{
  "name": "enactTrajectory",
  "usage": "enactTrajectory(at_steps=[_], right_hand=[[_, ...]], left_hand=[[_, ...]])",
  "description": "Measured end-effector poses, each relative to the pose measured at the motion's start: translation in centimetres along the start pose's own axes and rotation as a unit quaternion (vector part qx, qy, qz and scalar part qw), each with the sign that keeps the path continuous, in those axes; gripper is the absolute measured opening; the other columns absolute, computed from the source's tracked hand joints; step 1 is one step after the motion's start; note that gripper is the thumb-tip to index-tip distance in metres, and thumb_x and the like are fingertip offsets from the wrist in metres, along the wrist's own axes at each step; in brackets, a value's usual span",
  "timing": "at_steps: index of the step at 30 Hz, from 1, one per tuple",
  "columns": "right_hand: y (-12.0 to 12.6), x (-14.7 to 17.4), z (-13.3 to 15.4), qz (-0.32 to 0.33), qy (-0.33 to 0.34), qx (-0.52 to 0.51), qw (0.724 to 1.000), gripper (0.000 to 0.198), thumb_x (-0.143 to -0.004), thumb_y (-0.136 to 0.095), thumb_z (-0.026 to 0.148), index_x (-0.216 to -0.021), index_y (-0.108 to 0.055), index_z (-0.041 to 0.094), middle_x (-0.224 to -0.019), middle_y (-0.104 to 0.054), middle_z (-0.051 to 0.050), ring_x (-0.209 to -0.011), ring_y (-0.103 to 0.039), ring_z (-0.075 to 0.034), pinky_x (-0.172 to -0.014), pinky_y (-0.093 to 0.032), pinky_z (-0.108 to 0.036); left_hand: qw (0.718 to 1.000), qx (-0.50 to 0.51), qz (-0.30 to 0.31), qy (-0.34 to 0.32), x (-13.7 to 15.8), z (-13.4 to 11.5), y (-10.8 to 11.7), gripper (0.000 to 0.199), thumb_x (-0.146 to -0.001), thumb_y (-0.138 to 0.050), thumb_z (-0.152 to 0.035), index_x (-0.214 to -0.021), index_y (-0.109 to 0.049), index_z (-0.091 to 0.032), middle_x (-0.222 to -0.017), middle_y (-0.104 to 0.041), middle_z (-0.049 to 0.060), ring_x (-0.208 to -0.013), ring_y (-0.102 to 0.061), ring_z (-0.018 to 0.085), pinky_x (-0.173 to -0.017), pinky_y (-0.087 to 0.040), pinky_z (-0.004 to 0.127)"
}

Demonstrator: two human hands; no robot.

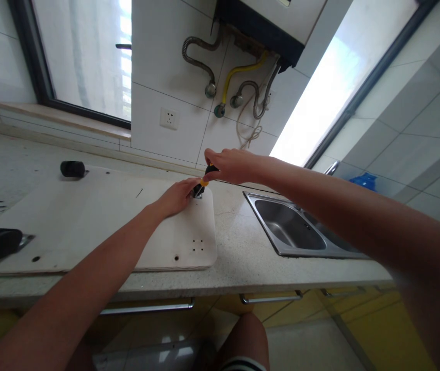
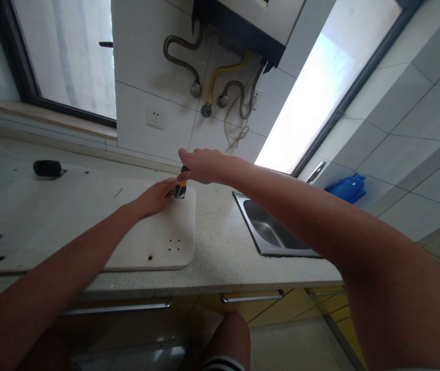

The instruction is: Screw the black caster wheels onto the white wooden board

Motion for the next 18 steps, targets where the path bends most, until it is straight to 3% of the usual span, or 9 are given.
enactTrajectory(at_steps=[3,6,8,11,13,16,18], right_hand=[[0.0,0.0,0.6,-0.009,0.039,0.005,0.999,0.054,-0.111,-0.064,0.062,-0.147,-0.057,0.022,-0.125,-0.081,-0.02,-0.105,-0.076,-0.036,-0.08,-0.049,-0.039],[0.2,-0.1,0.1,-0.052,-0.022,0.016,0.998,0.064,-0.115,-0.045,0.069,-0.148,-0.057,0.015,-0.125,-0.079,-0.028,-0.114,-0.075,-0.043,-0.084,-0.05,-0.044],[0.2,-0.3,-0.1,-0.041,-0.035,0.007,0.999,0.069,-0.115,-0.043,0.071,-0.147,-0.058,0.013,-0.125,-0.079,-0.029,-0.112,-0.075,-0.043,-0.083,-0.05,-0.044],[0.0,-0.3,0.7,-0.001,0.049,0.0,0.999,0.058,-0.111,-0.061,0.066,-0.145,-0.06,0.02,-0.125,-0.081,-0.02,-0.105,-0.076,-0.036,-0.078,-0.048,-0.04],[0.1,-0.3,1.1,-0.014,0.085,0.013,0.996,0.052,-0.111,-0.064,0.062,-0.144,-0.06,0.023,-0.124,-0.082,-0.017,-0.103,-0.075,-0.034,-0.078,-0.047,-0.039],[0.3,-0.6,0.5,-0.059,0.007,0.027,0.998,0.06,-0.116,-0.048,0.067,-0.144,-0.061,0.016,-0.12,-0.081,-0.024,-0.107,-0.076,-0.04,-0.08,-0.048,-0.042],[0.3,-0.7,-0.2,-0.053,-0.036,0.021,0.998,0.067,-0.115,-0.043,0.071,-0.14,-0.064,0.013,-0.118,-0.079,-0.027,-0.107,-0.076,-0.041,-0.08,-0.048,-0.043]], left_hand=[[1.0,0.001,0.001,0.0,0.0,0.0,-0.1,0.062,-0.089,-0.047,0.0,-0.142,-0.07,-0.023,-0.146,-0.077,0.012,-0.136,-0.073,0.031,-0.12,-0.056,0.048],[1.0,-0.003,0.002,0.002,0.0,0.0,-0.1,0.056,-0.09,-0.047,-0.001,-0.135,-0.072,-0.022,-0.136,-0.08,0.013,-0.129,-0.075,0.032,-0.115,-0.058,0.049],[1.0,-0.006,0.001,0.002,0.0,0.1,-0.2,0.057,-0.088,-0.048,-0.001,-0.136,-0.072,-0.022,-0.136,-0.08,0.012,-0.129,-0.074,0.033,-0.115,-0.057,0.049],[1.0,-0.005,0.0,0.002,-0.1,0.3,-0.3,0.062,-0.088,-0.048,-0.001,-0.14,-0.07,-0.024,-0.138,-0.079,0.011,-0.129,-0.074,0.031,-0.116,-0.057,0.048],[1.0,-0.005,0.0,0.005,-0.1,0.5,-0.3,0.058,-0.089,-0.047,-0.002,-0.138,-0.071,-0.024,-0.135,-0.079,0.011,-0.125,-0.076,0.032,-0.112,-0.059,0.048],[1.0,-0.006,0.0,0.008,0.0,0.5,-0.3,0.054,-0.09,-0.048,-0.004,-0.134,-0.072,-0.024,-0.134,-0.08,0.011,-0.124,-0.076,0.033,-0.113,-0.059,0.05],[1.0,-0.007,-0.001,0.008,0.0,0.4,-0.2,0.056,-0.09,-0.049,-0.004,-0.137,-0.071,-0.024,-0.139,-0.078,0.012,-0.132,-0.073,0.034,-0.118,-0.057,0.051]])
Point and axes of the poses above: each hand's wrist, its own x-axis away from the middle knuckle, its own y-axis out of the back of the hand, z = x × y, the point moved 6 cm from there along -x, towards the middle knuckle
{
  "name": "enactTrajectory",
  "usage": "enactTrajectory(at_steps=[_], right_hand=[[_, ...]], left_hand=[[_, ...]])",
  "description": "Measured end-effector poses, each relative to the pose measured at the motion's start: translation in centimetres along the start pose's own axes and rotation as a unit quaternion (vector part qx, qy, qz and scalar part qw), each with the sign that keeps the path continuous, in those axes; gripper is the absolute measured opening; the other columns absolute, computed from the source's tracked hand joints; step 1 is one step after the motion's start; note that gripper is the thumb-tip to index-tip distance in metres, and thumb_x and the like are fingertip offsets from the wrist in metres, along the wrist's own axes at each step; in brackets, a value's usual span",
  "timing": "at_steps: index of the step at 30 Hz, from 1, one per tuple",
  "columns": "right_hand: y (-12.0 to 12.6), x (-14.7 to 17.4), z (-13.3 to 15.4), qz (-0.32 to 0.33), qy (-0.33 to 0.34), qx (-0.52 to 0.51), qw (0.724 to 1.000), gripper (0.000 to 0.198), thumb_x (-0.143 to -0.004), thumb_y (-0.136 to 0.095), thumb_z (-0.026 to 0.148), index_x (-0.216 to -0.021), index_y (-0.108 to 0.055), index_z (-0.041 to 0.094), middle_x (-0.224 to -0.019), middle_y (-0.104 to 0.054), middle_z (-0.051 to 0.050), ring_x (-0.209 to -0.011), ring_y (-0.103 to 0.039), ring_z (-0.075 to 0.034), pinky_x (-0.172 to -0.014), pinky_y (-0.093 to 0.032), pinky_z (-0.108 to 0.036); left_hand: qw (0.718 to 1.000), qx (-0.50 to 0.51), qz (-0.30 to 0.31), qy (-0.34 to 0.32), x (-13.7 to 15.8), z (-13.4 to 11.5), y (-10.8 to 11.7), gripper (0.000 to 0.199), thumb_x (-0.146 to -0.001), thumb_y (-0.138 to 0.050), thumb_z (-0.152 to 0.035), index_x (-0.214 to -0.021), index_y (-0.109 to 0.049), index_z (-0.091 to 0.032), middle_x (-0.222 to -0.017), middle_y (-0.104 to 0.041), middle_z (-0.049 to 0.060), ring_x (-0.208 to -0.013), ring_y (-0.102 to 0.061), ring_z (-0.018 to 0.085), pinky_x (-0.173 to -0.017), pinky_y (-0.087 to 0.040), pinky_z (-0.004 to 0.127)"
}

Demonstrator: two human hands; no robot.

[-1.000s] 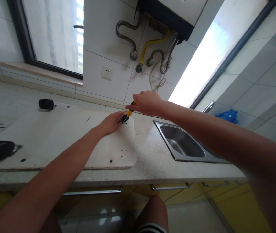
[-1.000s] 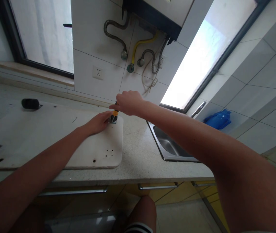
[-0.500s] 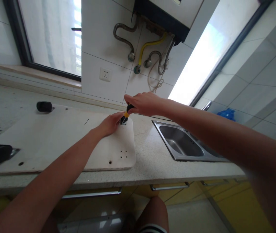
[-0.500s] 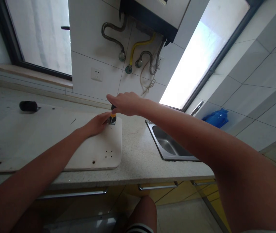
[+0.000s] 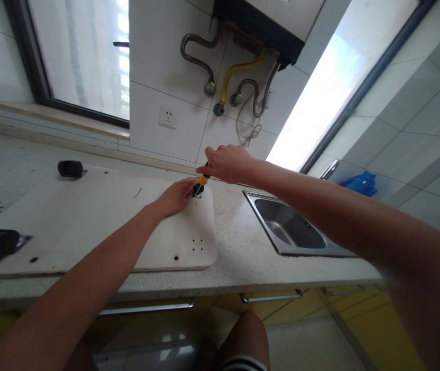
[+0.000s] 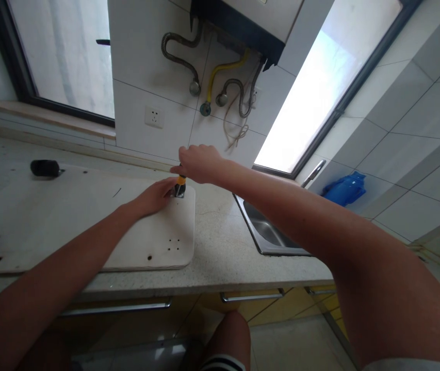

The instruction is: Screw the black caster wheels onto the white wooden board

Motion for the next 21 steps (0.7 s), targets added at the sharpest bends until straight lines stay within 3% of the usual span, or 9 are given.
enactTrajectory(at_steps=[2,6,8,12,14,16,18,21], right_hand=[[-0.1,-0.1,0.0,0.017,0.031,-0.005,0.999,0.063,-0.114,-0.048,0.071,-0.138,-0.066,0.016,-0.118,-0.08,-0.024,-0.102,-0.075,-0.037,-0.078,-0.046,-0.04],[-0.4,0.5,1.4,-0.007,0.19,0.019,0.982,0.051,-0.114,-0.052,0.07,-0.136,-0.066,0.026,-0.118,-0.083,-0.012,-0.093,-0.072,-0.028,-0.073,-0.036,-0.036],[-0.7,0.4,1.2,-0.047,0.141,0.03,0.988,0.059,-0.116,-0.042,0.072,-0.132,-0.07,0.024,-0.11,-0.084,-0.013,-0.092,-0.072,-0.03,-0.074,-0.035,-0.037],[-1.8,-0.5,-1.0,-0.076,-0.079,-0.032,0.993,0.078,-0.113,-0.034,0.082,-0.117,-0.079,0.018,-0.107,-0.082,-0.022,-0.1,-0.074,-0.037,-0.077,-0.041,-0.039],[-2.1,-0.7,-1.5,-0.077,-0.091,-0.068,0.991,0.078,-0.111,-0.037,0.083,-0.114,-0.079,0.018,-0.11,-0.082,-0.022,-0.102,-0.073,-0.037,-0.077,-0.042,-0.039],[-1.9,-0.6,-1.4,-0.083,-0.033,-0.097,0.991,0.07,-0.111,-0.043,0.081,-0.13,-0.073,0.021,-0.11,-0.083,-0.017,-0.098,-0.072,-0.034,-0.076,-0.039,-0.037],[-1.7,-0.2,-0.3,-0.074,0.079,-0.102,0.989,0.062,-0.111,-0.051,0.074,-0.148,-0.061,0.025,-0.118,-0.084,-0.013,-0.094,-0.07,-0.029,-0.074,-0.034,-0.035],[-1.8,0.6,2.0,-0.054,0.231,-0.041,0.971,0.048,-0.116,-0.051,0.064,-0.149,-0.058,0.029,-0.132,-0.082,-0.01,-0.095,-0.069,-0.025,-0.072,-0.027,-0.035]], left_hand=[[1.0,0.001,-0.002,0.001,-0.1,0.0,0.0,0.059,-0.089,-0.05,-0.002,-0.14,-0.07,-0.024,-0.142,-0.078,0.011,-0.135,-0.073,0.033,-0.12,-0.056,0.051],[1.0,0.007,-0.007,0.003,-0.3,0.0,-0.1,0.062,-0.089,-0.048,-0.001,-0.142,-0.071,-0.025,-0.138,-0.08,0.01,-0.131,-0.075,0.031,-0.117,-0.059,0.05],[1.0,0.009,-0.006,0.0,-0.3,0.0,-0.2,0.061,-0.09,-0.048,-0.002,-0.141,-0.072,-0.024,-0.139,-0.08,0.01,-0.132,-0.075,0.032,-0.119,-0.059,0.051],[1.0,0.007,-0.003,-0.004,-0.1,-0.1,-0.1,0.066,-0.092,-0.047,-0.002,-0.152,-0.066,-0.023,-0.162,-0.069,0.01,-0.149,-0.066,0.032,-0.131,-0.05,0.054],[1.0,0.004,-0.005,0.002,0.0,0.1,-0.1,0.069,-0.092,-0.048,-0.001,-0.155,-0.063,-0.025,-0.168,-0.064,0.009,-0.154,-0.062,0.031,-0.135,-0.046,0.055],[1.0,0.002,-0.006,0.009,0.0,0.3,-0.3,0.068,-0.092,-0.048,-0.001,-0.152,-0.065,-0.026,-0.164,-0.068,0.008,-0.152,-0.064,0.031,-0.133,-0.049,0.054],[1.0,0.002,-0.006,0.015,-0.2,0.5,-0.4,0.062,-0.092,-0.048,-0.002,-0.146,-0.069,-0.026,-0.153,-0.075,0.008,-0.144,-0.069,0.031,-0.126,-0.055,0.051],[1.0,-0.001,-0.003,0.026,-0.6,0.7,-0.6,0.053,-0.095,-0.048,-0.005,-0.137,-0.073,-0.025,-0.14,-0.08,0.01,-0.133,-0.074,0.033,-0.118,-0.059,0.052]])
Point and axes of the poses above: each hand's wrist, its own x-axis away from the middle knuckle, its own y-axis out of the back of the hand, z = x × y, the point moved 6 cm from there along -x, towards the middle knuckle
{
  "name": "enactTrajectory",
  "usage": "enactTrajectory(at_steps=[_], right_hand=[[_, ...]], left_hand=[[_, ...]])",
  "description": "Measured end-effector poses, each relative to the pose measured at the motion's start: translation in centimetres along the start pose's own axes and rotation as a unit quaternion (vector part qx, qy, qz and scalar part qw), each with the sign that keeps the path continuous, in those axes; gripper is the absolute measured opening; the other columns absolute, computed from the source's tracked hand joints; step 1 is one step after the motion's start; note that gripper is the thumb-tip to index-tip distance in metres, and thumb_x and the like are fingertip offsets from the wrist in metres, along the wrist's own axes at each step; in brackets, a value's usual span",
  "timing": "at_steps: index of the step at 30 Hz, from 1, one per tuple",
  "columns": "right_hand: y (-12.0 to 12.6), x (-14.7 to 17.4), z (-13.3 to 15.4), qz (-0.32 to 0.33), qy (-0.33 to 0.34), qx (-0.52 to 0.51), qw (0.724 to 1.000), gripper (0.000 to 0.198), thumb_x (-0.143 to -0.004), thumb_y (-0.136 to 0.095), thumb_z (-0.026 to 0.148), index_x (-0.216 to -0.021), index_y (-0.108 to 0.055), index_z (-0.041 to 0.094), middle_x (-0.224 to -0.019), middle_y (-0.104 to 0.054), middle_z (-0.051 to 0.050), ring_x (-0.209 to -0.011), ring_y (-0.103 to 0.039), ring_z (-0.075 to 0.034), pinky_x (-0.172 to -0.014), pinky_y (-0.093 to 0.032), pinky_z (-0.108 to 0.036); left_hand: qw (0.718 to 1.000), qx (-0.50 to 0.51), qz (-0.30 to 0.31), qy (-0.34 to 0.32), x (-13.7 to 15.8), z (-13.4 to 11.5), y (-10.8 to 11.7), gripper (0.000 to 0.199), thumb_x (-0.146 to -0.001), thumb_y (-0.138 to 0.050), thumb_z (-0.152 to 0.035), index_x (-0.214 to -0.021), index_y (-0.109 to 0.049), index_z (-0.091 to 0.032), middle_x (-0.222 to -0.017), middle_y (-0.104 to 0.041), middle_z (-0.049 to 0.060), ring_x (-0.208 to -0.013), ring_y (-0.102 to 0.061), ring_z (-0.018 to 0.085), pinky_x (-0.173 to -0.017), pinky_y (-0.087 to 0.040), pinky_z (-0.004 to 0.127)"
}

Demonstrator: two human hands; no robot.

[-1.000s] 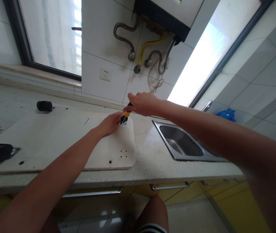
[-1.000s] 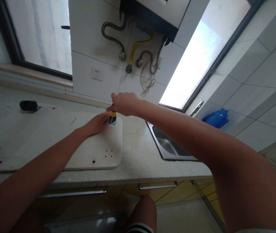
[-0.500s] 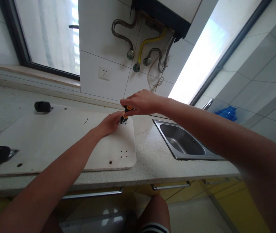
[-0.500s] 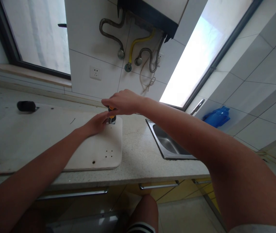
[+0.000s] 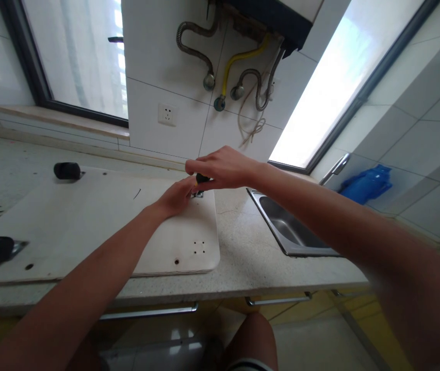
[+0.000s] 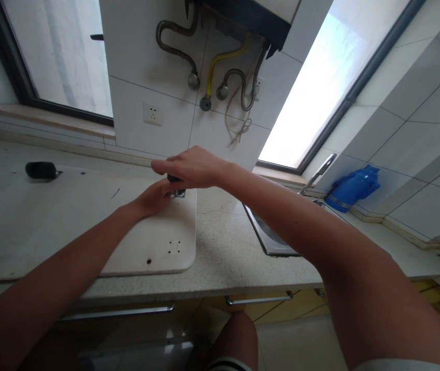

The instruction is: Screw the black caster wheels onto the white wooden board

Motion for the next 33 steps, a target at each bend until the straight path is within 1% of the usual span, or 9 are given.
enactTrajectory(at_steps=[2,6,8,11,15,17,26,29,33], right_hand=[[-0.1,-0.7,0.4,-0.019,-0.023,0.032,0.999,0.048,-0.117,-0.046,0.066,-0.142,-0.063,0.028,-0.125,-0.084,-0.01,-0.096,-0.07,-0.027,-0.073,-0.027,-0.036],[0.2,-1.9,-1.6,-0.094,-0.273,0.011,0.957,0.059,-0.115,-0.043,0.073,-0.135,-0.068,0.023,-0.111,-0.082,-0.018,-0.1,-0.075,-0.036,-0.076,-0.036,-0.037],[0.3,-2.2,-2.3,-0.096,-0.333,-0.008,0.938,0.059,-0.112,-0.049,0.073,-0.128,-0.071,0.021,-0.116,-0.08,-0.022,-0.106,-0.075,-0.04,-0.077,-0.041,-0.038],[0.3,-2.0,-2.7,-0.091,-0.338,-0.039,0.936,0.063,-0.109,-0.054,0.077,-0.126,-0.071,0.019,-0.12,-0.079,-0.023,-0.106,-0.074,-0.04,-0.08,-0.045,-0.04],[-0.4,-1.7,-2.3,-0.113,-0.235,-0.113,0.959,0.051,-0.111,-0.056,0.064,-0.142,-0.058,0.023,-0.116,-0.081,-0.013,-0.096,-0.07,-0.032,-0.076,-0.042,-0.036],[-0.9,-1.3,-2.2,-0.13,-0.227,-0.114,0.958,0.045,-0.111,-0.055,0.06,-0.139,-0.058,0.025,-0.111,-0.081,-0.01,-0.092,-0.068,-0.03,-0.075,-0.04,-0.035],[-1.0,-0.2,-2.2,-0.164,-0.391,-0.127,0.897,0.045,-0.111,-0.058,0.06,-0.133,-0.061,0.021,-0.113,-0.08,-0.02,-0.101,-0.076,-0.042,-0.081,-0.05,-0.043],[-1.1,0.2,-2.0,-0.176,-0.417,-0.138,0.881,0.041,-0.11,-0.06,0.055,-0.132,-0.061,0.02,-0.113,-0.079,-0.021,-0.102,-0.076,-0.043,-0.08,-0.052,-0.044],[-1.8,1.3,-2.0,-0.195,-0.436,-0.147,0.866,0.04,-0.11,-0.06,0.056,-0.13,-0.062,0.021,-0.106,-0.078,-0.017,-0.096,-0.075,-0.04,-0.077,-0.051,-0.043]], left_hand=[[1.0,-0.005,0.004,0.009,0.0,0.1,0.0,0.049,-0.095,-0.049,-0.006,-0.134,-0.073,-0.022,-0.135,-0.081,0.012,-0.13,-0.075,0.036,-0.115,-0.06,0.055],[1.0,-0.007,0.014,0.003,0.4,-0.2,0.2,0.056,-0.092,-0.049,-0.004,-0.142,-0.069,-0.023,-0.146,-0.076,0.013,-0.136,-0.072,0.035,-0.12,-0.057,0.053],[1.0,-0.006,0.015,-0.009,0.6,-0.5,0.4,0.061,-0.094,-0.049,-0.004,-0.149,-0.065,-0.025,-0.157,-0.07,0.011,-0.143,-0.068,0.032,-0.124,-0.054,0.051],[1.0,-0.009,0.014,-0.017,0.8,-0.6,0.3,0.06,-0.097,-0.048,-0.006,-0.152,-0.063,-0.026,-0.157,-0.07,0.011,-0.14,-0.069,0.032,-0.124,-0.054,0.05],[1.0,-0.017,0.006,-0.009,0.9,-0.2,0.1,0.06,-0.097,-0.049,-0.004,-0.151,-0.064,-0.025,-0.152,-0.072,0.011,-0.137,-0.071,0.031,-0.122,-0.055,0.048],[1.0,-0.016,0.003,-0.013,0.8,-0.3,0.2,0.058,-0.097,-0.048,-0.005,-0.149,-0.065,-0.023,-0.153,-0.071,0.012,-0.139,-0.07,0.032,-0.123,-0.054,0.049],[1.0,-0.01,0.002,-0.014,0.5,-1.3,0.5,0.035,-0.094,-0.049,-0.005,-0.118,-0.069,-0.021,-0.128,-0.077,0.013,-0.118,-0.074,0.033,-0.107,-0.06,0.05],[1.0,-0.002,-0.004,-0.021,0.5,-1.4,0.6,0.037,-0.094,-0.049,-0.004,-0.12,-0.07,-0.021,-0.128,-0.077,0.013,-0.118,-0.074,0.032,-0.108,-0.06,0.049],[1.0,0.001,-0.004,-0.017,0.6,-1.7,0.8,0.051,-0.094,-0.05,-0.002,-0.137,-0.067,-0.022,-0.138,-0.076,0.011,-0.13,-0.073,0.031,-0.119,-0.057,0.049]])
Point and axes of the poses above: each hand's wrist, its own x-axis away from the middle knuckle, its own y-axis out of the back of the hand, z = x × y, the point moved 6 cm from there along -x, towards the middle knuckle
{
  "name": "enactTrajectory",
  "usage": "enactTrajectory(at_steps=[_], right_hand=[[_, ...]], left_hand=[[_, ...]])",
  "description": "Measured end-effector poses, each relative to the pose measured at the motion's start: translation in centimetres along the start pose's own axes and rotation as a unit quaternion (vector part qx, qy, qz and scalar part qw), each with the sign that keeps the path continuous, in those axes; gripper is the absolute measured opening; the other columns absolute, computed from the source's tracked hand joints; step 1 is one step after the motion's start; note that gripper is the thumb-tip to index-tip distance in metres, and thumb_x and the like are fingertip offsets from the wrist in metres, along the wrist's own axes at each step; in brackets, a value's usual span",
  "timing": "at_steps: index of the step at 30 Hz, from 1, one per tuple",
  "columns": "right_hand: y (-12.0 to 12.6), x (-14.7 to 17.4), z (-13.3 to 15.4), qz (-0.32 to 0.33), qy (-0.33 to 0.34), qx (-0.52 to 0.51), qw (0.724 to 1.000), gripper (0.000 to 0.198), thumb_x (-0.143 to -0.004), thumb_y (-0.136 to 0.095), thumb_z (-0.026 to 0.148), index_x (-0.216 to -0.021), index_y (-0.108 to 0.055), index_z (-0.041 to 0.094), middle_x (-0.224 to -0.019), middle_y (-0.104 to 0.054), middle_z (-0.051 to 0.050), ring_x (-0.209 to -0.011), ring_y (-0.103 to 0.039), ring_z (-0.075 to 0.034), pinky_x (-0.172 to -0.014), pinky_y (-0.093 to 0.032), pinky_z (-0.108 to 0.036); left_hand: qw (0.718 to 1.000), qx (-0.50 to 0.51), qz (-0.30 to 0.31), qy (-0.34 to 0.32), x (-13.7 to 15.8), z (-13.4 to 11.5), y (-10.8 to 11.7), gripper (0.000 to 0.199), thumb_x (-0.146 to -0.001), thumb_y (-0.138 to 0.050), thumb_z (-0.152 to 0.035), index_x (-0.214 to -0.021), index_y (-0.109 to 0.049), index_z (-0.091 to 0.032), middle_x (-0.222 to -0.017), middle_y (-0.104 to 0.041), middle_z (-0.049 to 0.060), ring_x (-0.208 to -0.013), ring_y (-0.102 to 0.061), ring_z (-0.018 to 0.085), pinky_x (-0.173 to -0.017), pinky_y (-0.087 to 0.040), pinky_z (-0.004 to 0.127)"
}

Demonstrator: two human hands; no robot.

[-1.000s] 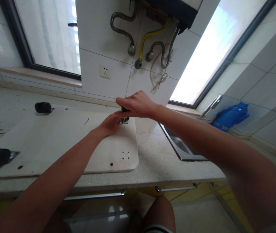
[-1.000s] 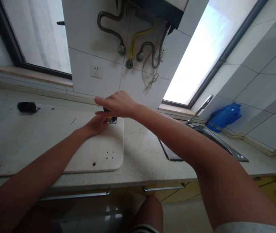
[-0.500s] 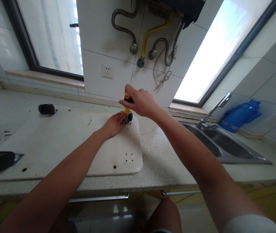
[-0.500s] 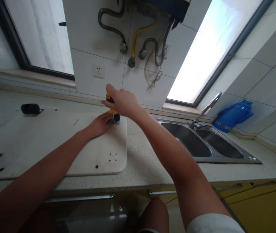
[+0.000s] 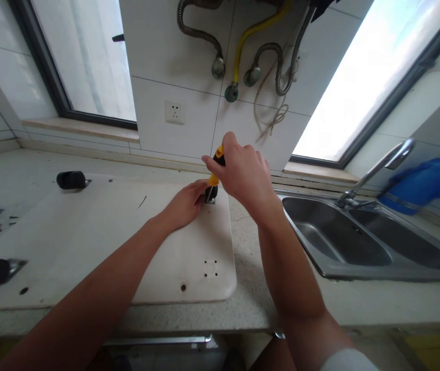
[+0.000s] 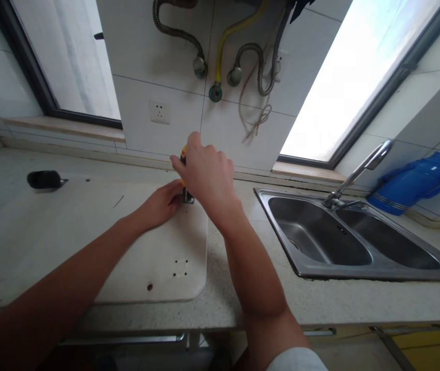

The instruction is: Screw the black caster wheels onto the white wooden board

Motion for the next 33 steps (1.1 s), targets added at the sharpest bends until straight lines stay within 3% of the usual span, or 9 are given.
enactTrajectory(at_steps=[6,11,19,25,27,30,33], right_hand=[[0.2,0.8,-1.6,-0.022,0.013,-0.017,1.0,0.035,-0.105,-0.069,0.055,-0.12,-0.065,0.024,-0.093,-0.075,-0.009,-0.083,-0.068,-0.03,-0.076,-0.049,-0.04],[0.1,0.7,-2.0,-0.044,0.027,-0.064,0.997,0.034,-0.097,-0.079,0.056,-0.106,-0.067,0.026,-0.084,-0.067,-0.005,-0.081,-0.065,-0.028,-0.072,-0.049,-0.038],[-0.4,0.0,-3.1,-0.099,0.01,-0.132,0.986,0.062,-0.088,-0.079,0.085,-0.091,-0.063,0.025,-0.084,-0.066,-0.009,-0.087,-0.067,-0.032,-0.072,-0.05,-0.04],[-1.3,0.1,-1.8,-0.082,0.08,-0.144,0.983,0.049,-0.103,-0.067,0.076,-0.108,-0.066,0.027,-0.084,-0.065,-0.004,-0.087,-0.068,-0.027,-0.074,-0.044,-0.035],[-0.9,0.3,-1.6,-0.09,0.081,-0.138,0.983,0.046,-0.105,-0.067,0.073,-0.108,-0.067,0.027,-0.085,-0.067,-0.004,-0.085,-0.067,-0.026,-0.074,-0.042,-0.035],[1.4,1.2,-2.0,-0.167,0.076,-0.151,0.971,0.048,-0.106,-0.067,0.073,-0.106,-0.071,0.025,-0.088,-0.07,-0.004,-0.081,-0.064,-0.024,-0.071,-0.041,-0.036],[4.0,2.6,-2.6,-0.277,0.096,-0.175,0.94,0.043,-0.108,-0.072,0.064,-0.11,-0.075,0.021,-0.095,-0.072,-0.003,-0.083,-0.064,-0.022,-0.074,-0.046,-0.035]], left_hand=[[1.0,-0.021,0.0,0.021,0.1,-0.4,0.2,0.057,-0.096,-0.049,-0.003,-0.148,-0.061,-0.022,-0.139,-0.075,0.011,-0.129,-0.072,0.031,-0.117,-0.058,0.052],[0.998,-0.052,0.002,0.042,0.1,-0.1,0.2,0.049,-0.093,-0.052,-0.004,-0.136,-0.066,-0.022,-0.129,-0.075,0.012,-0.121,-0.072,0.033,-0.111,-0.06,0.056],[0.998,-0.046,-0.012,0.048,-0.1,-1.1,0.7,0.056,-0.091,-0.056,-0.007,-0.145,-0.063,-0.02,-0.142,-0.073,0.014,-0.134,-0.069,0.037,-0.118,-0.056,0.059],[0.995,-0.063,-0.009,0.072,0.1,-0.7,0.8,0.029,-0.097,-0.06,-0.018,-0.125,-0.069,-0.019,-0.126,-0.076,0.014,-0.12,-0.072,0.037,-0.109,-0.06,0.058],[0.994,-0.074,-0.01,0.075,0.2,-0.4,1.0,0.028,-0.098,-0.06,-0.019,-0.124,-0.07,-0.018,-0.125,-0.077,0.014,-0.119,-0.073,0.036,-0.109,-0.06,0.057],[0.994,-0.08,-0.015,0.076,0.4,-0.2,1.3,0.041,-0.098,-0.057,-0.018,-0.137,-0.069,-0.019,-0.132,-0.079,0.013,-0.125,-0.074,0.034,-0.115,-0.058,0.055],[0.992,-0.088,-0.019,0.086,0.6,0.1,1.5,0.05,-0.099,-0.056,-0.019,-0.148,-0.065,-0.02,-0.131,-0.082,0.011,-0.123,-0.077,0.032,-0.115,-0.059,0.054]])
Point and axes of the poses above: each hand's wrist, its own x-axis away from the middle knuckle, its own y-axis out of the back of the hand, z = x × y, the point moved 6 cm from there along -x, towards the middle knuckle
